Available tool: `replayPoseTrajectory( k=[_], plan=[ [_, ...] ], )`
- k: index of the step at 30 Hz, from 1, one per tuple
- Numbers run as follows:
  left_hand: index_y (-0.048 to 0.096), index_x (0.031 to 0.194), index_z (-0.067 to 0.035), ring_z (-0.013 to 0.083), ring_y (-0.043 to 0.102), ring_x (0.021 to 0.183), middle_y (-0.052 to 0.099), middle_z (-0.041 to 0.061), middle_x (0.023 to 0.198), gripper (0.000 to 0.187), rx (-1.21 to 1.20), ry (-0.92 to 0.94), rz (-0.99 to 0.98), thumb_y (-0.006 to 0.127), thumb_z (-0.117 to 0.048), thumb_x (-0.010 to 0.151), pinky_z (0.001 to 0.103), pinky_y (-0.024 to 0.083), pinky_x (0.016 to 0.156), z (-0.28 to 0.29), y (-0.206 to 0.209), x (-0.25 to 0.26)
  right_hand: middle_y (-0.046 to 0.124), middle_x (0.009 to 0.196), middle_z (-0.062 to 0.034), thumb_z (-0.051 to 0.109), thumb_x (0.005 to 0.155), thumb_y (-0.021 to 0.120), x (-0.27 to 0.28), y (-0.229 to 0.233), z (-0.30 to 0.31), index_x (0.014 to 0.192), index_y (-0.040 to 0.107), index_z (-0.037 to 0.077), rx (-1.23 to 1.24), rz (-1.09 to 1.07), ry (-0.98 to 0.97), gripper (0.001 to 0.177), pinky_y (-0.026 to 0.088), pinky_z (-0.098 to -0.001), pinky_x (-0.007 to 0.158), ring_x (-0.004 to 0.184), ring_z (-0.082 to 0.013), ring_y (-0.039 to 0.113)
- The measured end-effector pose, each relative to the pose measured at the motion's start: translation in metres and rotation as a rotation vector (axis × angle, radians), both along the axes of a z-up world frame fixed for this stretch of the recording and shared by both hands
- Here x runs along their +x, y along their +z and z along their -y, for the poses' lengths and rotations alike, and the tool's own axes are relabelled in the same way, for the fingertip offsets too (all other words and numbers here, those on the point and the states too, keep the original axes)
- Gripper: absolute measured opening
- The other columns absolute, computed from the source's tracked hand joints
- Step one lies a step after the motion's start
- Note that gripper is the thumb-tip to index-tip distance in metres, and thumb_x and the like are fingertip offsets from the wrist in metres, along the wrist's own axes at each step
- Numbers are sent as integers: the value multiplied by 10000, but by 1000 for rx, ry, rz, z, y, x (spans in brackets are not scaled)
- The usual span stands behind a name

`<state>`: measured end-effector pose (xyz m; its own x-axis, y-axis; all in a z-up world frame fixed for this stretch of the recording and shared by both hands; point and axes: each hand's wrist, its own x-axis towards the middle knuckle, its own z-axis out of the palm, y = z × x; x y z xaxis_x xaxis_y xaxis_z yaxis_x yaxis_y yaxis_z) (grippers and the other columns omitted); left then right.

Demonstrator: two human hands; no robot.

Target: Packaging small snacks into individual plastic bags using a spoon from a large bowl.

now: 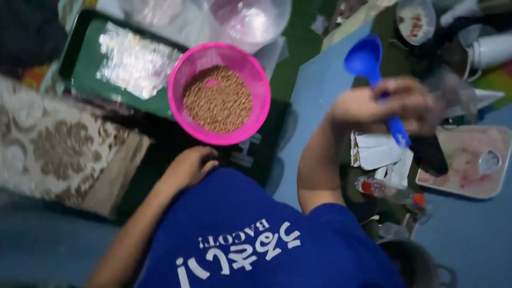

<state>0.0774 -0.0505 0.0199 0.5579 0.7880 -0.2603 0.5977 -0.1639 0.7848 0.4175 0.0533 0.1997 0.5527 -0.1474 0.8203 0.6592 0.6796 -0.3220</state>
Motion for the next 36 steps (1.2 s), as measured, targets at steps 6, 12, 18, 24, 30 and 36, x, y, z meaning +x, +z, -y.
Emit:
replayPoseTrajectory(
  k=[6,12,18,24,30,36],
  plan=[
    [707,1122,-109,301,708,958,737,82,1073,280,-29,29,-5,716,-207,860,413,564,838,0,30,-24,723,1098,-200,62,942,674,-93,-74,-108,1288,608,69,-1039,793,178,352,549,-477,761,867,-431,700],
    [745,1133,-109,396,721,1038,762,183,1047,230,-147,278,42,738,-191,918,492,574,898,3,23,-84,761,928,-164,274,943,704,-149,-141,-48,1146,747,216,-1808,949,516,215,551,-556,857,1000,-427,705],
    [752,1047,-96,406,714,1011,751,178,973,169,27,234,47,756,-193,908,500,548,903,-42,-70,-132,769,1017,-178,256,911,746,-168,-146,44,1128,782,134,-2074,848,760,251,532,-540,900,1043,-430,696],
    [726,1088,-98,386,703,1016,711,135,1002,191,369,222,-139,765,-146,908,500,582,803,-163,-138,-150,767,1104,-157,378,958,704,-172,-169,118,1186,758,138,-2425,662,660,335,514,-532,966,1105,-416,684],
    [676,1160,-160,347,708,934,679,71,997,338,483,151,-172,813,-152,851,487,597,727,-227,-255,-155,766,1127,-156,470,964,663,-171,-177,167,1236,746,218,-2606,462,549,379,532,-520,957,1089,-420,693],
    [692,1152,-96,380,687,902,665,130,1006,282,474,227,-157,758,-100,878,485,574,742,-219,-237,-156,769,1095,-180,462,966,675,-154,-178,167,1218,755,194,-2584,435,558,376,544,-537,929,1074,-435,696]
  ],
)
